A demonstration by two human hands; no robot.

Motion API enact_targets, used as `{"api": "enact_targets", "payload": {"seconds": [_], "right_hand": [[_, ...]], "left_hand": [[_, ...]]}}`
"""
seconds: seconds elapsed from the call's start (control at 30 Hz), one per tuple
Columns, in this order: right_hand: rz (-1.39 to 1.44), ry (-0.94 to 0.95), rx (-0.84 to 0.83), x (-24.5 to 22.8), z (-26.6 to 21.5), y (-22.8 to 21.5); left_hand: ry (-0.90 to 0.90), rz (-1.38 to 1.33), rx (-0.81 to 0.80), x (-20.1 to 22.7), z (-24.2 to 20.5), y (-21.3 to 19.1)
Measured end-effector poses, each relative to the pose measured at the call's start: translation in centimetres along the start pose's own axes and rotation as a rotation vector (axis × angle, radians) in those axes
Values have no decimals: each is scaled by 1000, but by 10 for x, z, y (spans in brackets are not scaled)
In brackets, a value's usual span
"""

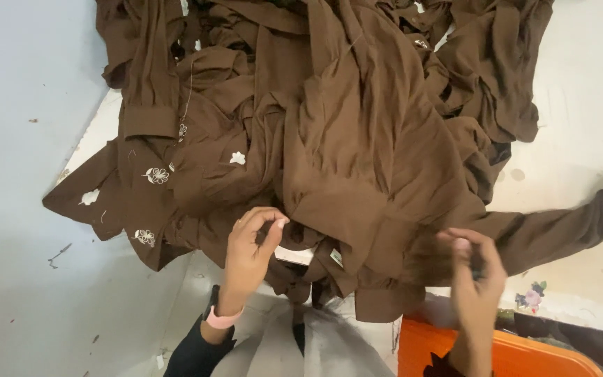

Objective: Trimming loose threads from brown garments using a thread snip in a factory setting.

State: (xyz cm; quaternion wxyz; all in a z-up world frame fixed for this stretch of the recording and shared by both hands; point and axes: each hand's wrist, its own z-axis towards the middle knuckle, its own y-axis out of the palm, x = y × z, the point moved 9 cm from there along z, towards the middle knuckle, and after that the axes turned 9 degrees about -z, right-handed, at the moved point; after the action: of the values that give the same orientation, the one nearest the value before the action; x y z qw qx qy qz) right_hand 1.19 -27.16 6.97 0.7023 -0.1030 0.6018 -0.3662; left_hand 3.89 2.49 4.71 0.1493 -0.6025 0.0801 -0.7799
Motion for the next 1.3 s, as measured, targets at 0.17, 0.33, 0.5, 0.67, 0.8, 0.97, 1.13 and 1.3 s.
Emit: {"api": "enact_targets", "payload": {"seconds": [0.17,0.33,0.5,0.67,0.8,0.97,1.13,1.3], "right_hand": [[-167,-159,-108,-47,-7,29],[-632,-980,140,-151,-34,58],[-666,-1204,248,-167,-46,90],[-727,-1279,288,-174,-52,101],[-743,-1293,308,-173,-54,105],[-694,-1255,303,-166,-52,104],[-680,-1074,98,-117,-30,127],[-631,-1061,103,-111,-34,105]], "left_hand": [[194,201,152,10,-13,-10],[420,590,312,46,-20,-15],[450,543,356,53,-20,-18],[471,545,362,50,-20,-18],[425,535,319,45,-18,-15],[299,390,258,40,-12,-24],[-261,-388,-133,1,17,2],[-602,-687,-156,9,45,31]]}}
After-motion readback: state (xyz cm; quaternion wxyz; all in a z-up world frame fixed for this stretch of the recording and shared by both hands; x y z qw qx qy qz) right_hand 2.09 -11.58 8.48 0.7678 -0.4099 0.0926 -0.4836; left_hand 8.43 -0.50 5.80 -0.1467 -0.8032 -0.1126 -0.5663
